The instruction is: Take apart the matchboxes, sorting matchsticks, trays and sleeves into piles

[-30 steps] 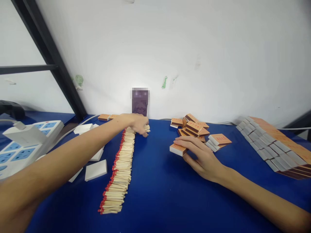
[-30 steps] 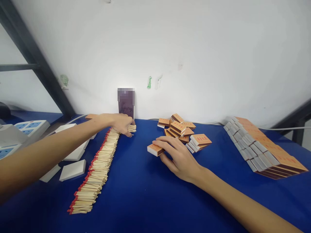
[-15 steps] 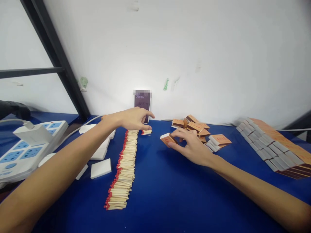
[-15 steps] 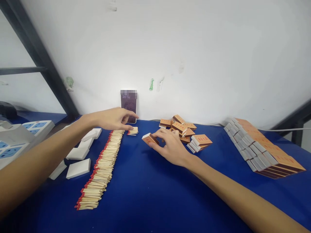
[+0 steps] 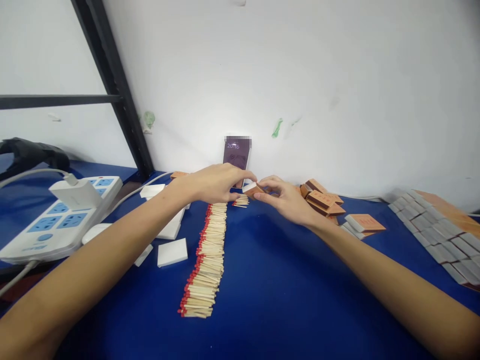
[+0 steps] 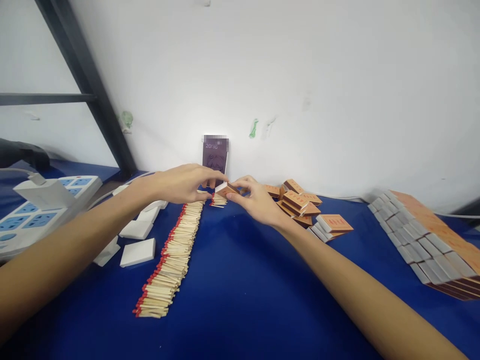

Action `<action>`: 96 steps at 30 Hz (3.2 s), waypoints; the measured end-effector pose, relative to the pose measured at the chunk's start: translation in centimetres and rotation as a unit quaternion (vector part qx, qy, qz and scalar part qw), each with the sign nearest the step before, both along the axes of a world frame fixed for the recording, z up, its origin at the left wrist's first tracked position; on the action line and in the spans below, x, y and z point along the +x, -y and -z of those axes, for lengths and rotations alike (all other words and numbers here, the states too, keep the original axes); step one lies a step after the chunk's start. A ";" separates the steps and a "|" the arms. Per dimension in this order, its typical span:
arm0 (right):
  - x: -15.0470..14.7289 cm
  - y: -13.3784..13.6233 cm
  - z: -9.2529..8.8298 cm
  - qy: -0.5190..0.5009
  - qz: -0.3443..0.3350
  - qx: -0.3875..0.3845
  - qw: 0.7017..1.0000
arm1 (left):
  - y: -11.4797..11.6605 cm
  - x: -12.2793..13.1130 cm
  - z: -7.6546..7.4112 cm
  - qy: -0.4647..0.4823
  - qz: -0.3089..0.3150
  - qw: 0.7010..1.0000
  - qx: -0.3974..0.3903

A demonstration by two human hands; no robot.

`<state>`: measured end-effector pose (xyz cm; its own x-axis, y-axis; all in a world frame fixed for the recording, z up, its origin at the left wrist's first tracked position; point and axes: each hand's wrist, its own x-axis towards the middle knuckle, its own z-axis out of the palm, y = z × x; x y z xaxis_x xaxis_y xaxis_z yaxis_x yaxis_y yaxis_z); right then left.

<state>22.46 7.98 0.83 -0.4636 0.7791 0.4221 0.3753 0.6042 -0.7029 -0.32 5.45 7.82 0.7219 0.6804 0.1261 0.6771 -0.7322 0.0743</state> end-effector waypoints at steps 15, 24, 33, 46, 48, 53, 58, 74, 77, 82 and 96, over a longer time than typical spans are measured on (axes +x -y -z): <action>0.0 0.1 0.4 -0.110 -0.033 -0.227 0.967 | -0.1 0.3 1.1 -0.077 -0.059 0.995 0.012; -0.6 0.3 0.3 -0.187 0.010 -0.295 0.937 | -0.7 0.8 2.6 -0.026 -0.059 0.991 0.117; 0.6 -0.1 -0.6 -0.012 -0.010 -0.140 0.990 | -0.7 1.1 1.3 0.005 -0.109 0.992 -0.057; 0.4 -0.3 0.3 0.010 -0.039 -0.192 0.981 | -1.9 0.6 0.9 -0.009 -0.088 0.977 -0.194; 0.4 0.2 0.0 0.044 -0.035 -0.175 0.983 | -1.9 0.4 0.9 -0.012 -0.074 0.976 -0.204; 0.2 0.9 -0.3 0.082 0.006 -0.135 0.987 | -1.6 0.3 0.7 -0.030 -0.076 0.972 -0.222; 0.0 0.6 0.5 0.047 0.019 -0.129 0.990 | -1.9 -0.1 0.8 -0.028 -0.092 0.979 -0.181; -0.2 0.0 2.2 0.203 0.027 0.082 0.975 | -2.4 0.2 2.6 -0.093 -0.141 0.982 -0.085; 0.1 -0.2 2.0 0.212 0.023 0.078 0.974 | -2.6 0.2 3.0 -0.097 -0.136 0.982 -0.084; 0.7 -0.4 1.0 0.246 0.008 0.053 0.968 | -2.7 0.3 3.2 -0.100 -0.135 0.983 -0.075; 4.3 -0.9 -2.6 0.426 0.187 0.105 0.879 | -2.2 0.4 3.0 -0.106 -0.141 0.983 -0.058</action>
<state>26.76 8.87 3.46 -0.4089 0.8906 0.1990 0.9115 0.4093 0.0413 0.11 7.69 4.79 0.5048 0.8578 -0.0963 0.8608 -0.5086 -0.0179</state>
